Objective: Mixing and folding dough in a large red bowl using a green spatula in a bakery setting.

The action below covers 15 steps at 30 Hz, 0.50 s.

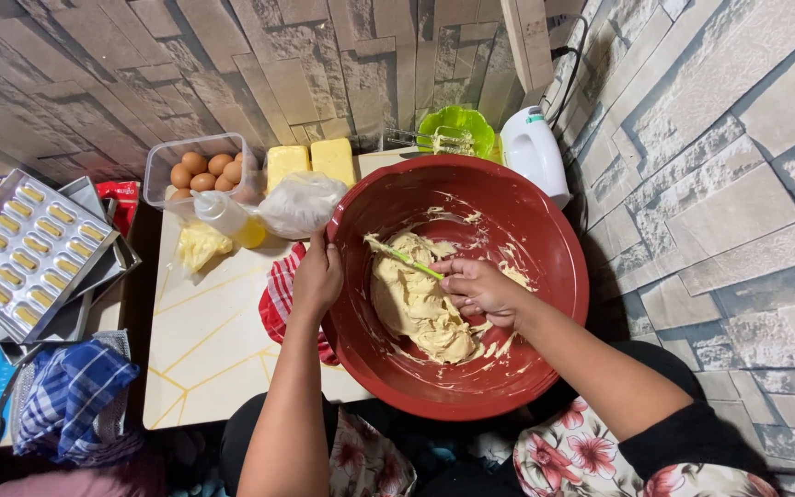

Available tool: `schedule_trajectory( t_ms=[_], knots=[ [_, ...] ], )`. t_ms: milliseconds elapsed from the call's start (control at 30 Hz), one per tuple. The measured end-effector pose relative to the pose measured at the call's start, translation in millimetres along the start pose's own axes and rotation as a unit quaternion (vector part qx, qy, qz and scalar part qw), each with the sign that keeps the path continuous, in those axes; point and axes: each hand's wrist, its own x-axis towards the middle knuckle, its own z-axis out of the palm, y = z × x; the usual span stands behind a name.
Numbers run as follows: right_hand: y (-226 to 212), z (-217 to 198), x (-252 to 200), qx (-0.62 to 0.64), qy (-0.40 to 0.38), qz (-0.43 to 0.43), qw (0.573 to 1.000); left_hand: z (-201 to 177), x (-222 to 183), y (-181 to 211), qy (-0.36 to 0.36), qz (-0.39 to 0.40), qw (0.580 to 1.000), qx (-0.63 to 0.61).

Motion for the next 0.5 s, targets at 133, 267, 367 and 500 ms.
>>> schedule_trajectory(
  t_ms=[133, 267, 367, 500],
  knots=[
    [16, -10, -7, 0.051, 0.052, -0.021, 0.997, 1, 1, 0, 0.0, -0.005, 1.0, 0.002],
    [36, -34, -8, 0.12, 0.164, -0.063, 0.977, 0, 0, 2, 0.0, -0.012, 1.0, 0.005],
    [45, -53, 10, 0.131, 0.184, -0.063, 0.972, 1, 4, -2, -0.003, -0.006, 1.0, 0.008],
    [39, -56, 43, 0.08, 0.129, -0.044, 0.987, -10, -8, 17, -0.01, 0.007, 1.0, -0.002]
  ],
)
